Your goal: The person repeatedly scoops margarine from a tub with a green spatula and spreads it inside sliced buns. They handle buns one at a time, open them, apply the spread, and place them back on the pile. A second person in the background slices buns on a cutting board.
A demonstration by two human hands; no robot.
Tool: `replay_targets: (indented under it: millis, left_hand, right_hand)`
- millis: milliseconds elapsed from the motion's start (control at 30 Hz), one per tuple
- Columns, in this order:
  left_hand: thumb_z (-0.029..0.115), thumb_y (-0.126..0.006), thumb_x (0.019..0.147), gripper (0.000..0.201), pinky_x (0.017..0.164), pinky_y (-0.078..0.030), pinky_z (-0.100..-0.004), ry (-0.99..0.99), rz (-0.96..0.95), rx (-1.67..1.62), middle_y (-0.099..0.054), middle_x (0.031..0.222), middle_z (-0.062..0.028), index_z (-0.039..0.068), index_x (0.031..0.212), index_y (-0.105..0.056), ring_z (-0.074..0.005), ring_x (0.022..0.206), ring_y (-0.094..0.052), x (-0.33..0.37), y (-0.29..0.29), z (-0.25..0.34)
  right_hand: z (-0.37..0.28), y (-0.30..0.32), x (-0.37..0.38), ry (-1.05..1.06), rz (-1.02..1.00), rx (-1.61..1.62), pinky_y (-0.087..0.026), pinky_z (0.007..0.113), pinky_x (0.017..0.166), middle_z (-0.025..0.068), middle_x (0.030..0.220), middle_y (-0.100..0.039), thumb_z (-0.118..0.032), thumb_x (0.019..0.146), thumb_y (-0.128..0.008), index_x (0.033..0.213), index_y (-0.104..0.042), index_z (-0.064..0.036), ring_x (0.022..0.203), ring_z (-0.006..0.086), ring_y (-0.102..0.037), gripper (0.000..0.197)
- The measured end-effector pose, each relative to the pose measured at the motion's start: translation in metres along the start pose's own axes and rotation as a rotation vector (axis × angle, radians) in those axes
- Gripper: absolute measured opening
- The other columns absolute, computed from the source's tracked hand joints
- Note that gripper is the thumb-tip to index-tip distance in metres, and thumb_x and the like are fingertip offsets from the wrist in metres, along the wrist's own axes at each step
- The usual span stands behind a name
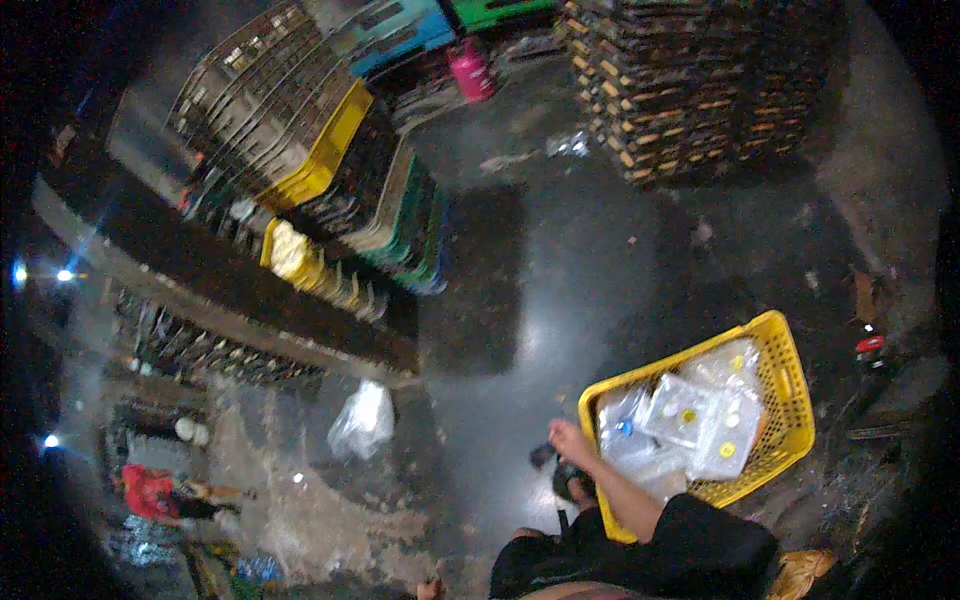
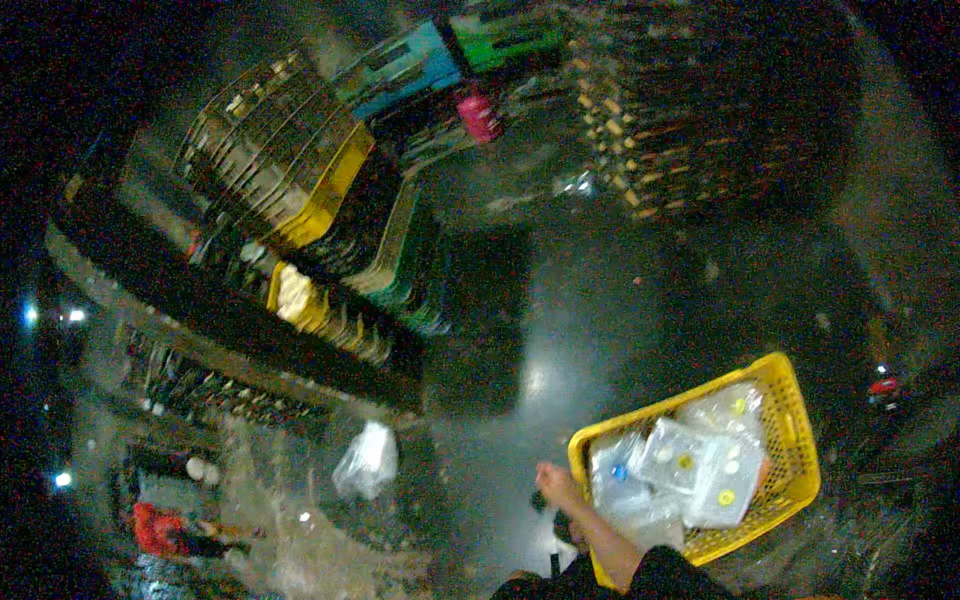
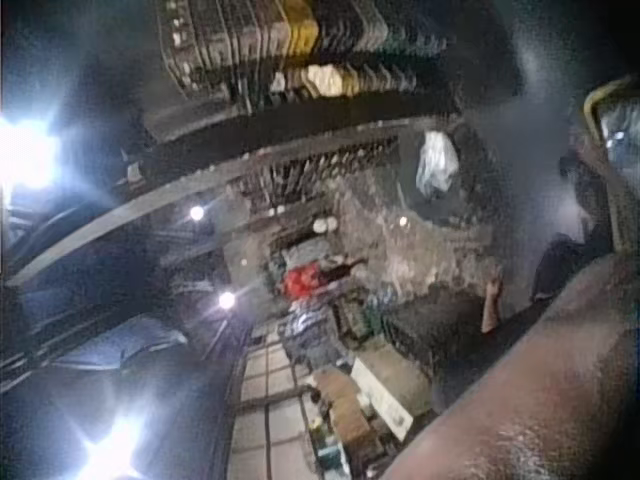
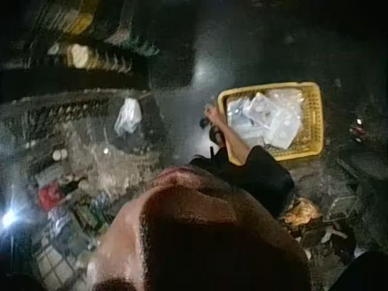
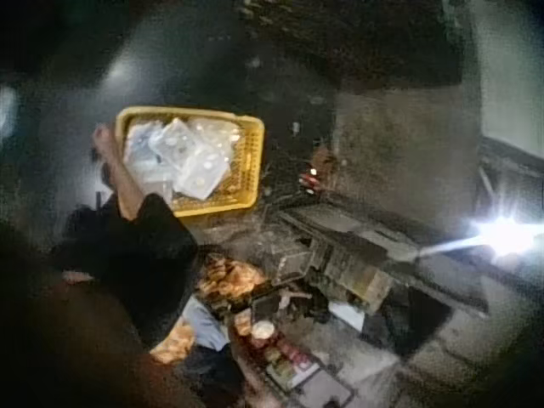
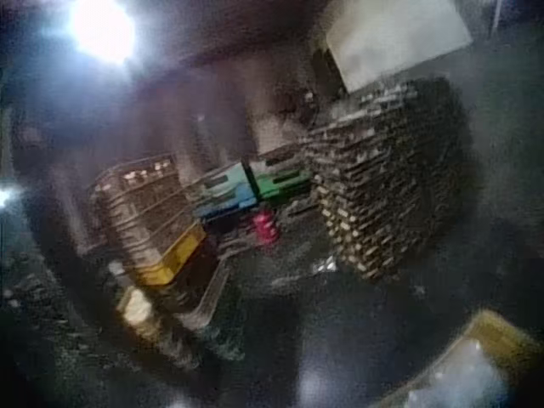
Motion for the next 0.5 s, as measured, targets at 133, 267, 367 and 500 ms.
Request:
replay_targets:
  millis: [133, 267, 367, 500]
  left_hand:
    - [0.025, -0.054, 0.082, 0.026, 0.046, -0.035, -0.0344, -0.074, -0.065, -0.082, -0.047, 0.055, -0.0068, 0.000, 0.074, -0.054, -0.0173, 0.047, -0.043, 0.071, -0.035, 0.106]
    - [0.027, -0.054, 0.081, 0.028, 0.047, -0.036, -0.0353, -0.176, -0.132, -0.109, -0.049, 0.056, -0.0078, 0.000, 0.074, -0.054, -0.0185, 0.049, -0.045, 0.104, -0.042, 0.209]
    - [0.028, -0.055, 0.081, 0.030, 0.048, -0.037, -0.0361, -0.238, -0.177, -0.124, -0.049, 0.056, -0.0086, -0.001, 0.073, -0.054, -0.0193, 0.050, -0.046, 0.134, -0.035, 0.270]
    - [0.030, -0.056, 0.080, 0.032, 0.049, -0.038, -0.0370, -0.280, -0.233, -0.123, -0.051, 0.057, -0.0097, -0.001, 0.073, -0.054, -0.0205, 0.051, -0.047, 0.188, -0.001, 0.309]
  right_hand:
    - [0.002, -0.008, -0.020, -0.047, -0.106, -0.085, -0.048, 0.032, 0.074, 0.0116, 0.091, -0.064, -0.021, 0.080, -0.057, 0.109, -0.055, -0.0026, 0.083, 0.0231, -0.062, 0.035]
    - [0.004, 0.011, 0.016, -0.200, -0.050, -0.063, -0.048, 0.033, 0.074, 0.0117, 0.088, -0.064, -0.023, 0.077, -0.059, 0.103, -0.058, -0.0008, 0.081, 0.0240, -0.062, 0.035]
    - [-0.021, 0.039, 0.085, -0.105, 0.124, -0.269, -0.048, 0.034, 0.074, 0.0133, 0.092, -0.064, -0.022, 0.074, -0.058, 0.100, -0.060, -0.0015, 0.083, 0.0273, -0.061, 0.034]
    - [-0.072, 0.060, 0.160, -0.086, 0.209, -0.526, -0.047, 0.040, 0.079, 0.0163, 0.096, -0.061, -0.019, 0.073, -0.049, 0.097, -0.061, -0.0031, 0.088, 0.0340, -0.058, 0.031]
Point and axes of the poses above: each hand's wrist, its own x-axis towards the middle knuckle, its own y-axis out of the back of the hand, z = x × y, the point moved 5 cm from there along x, towards the middle knuckle
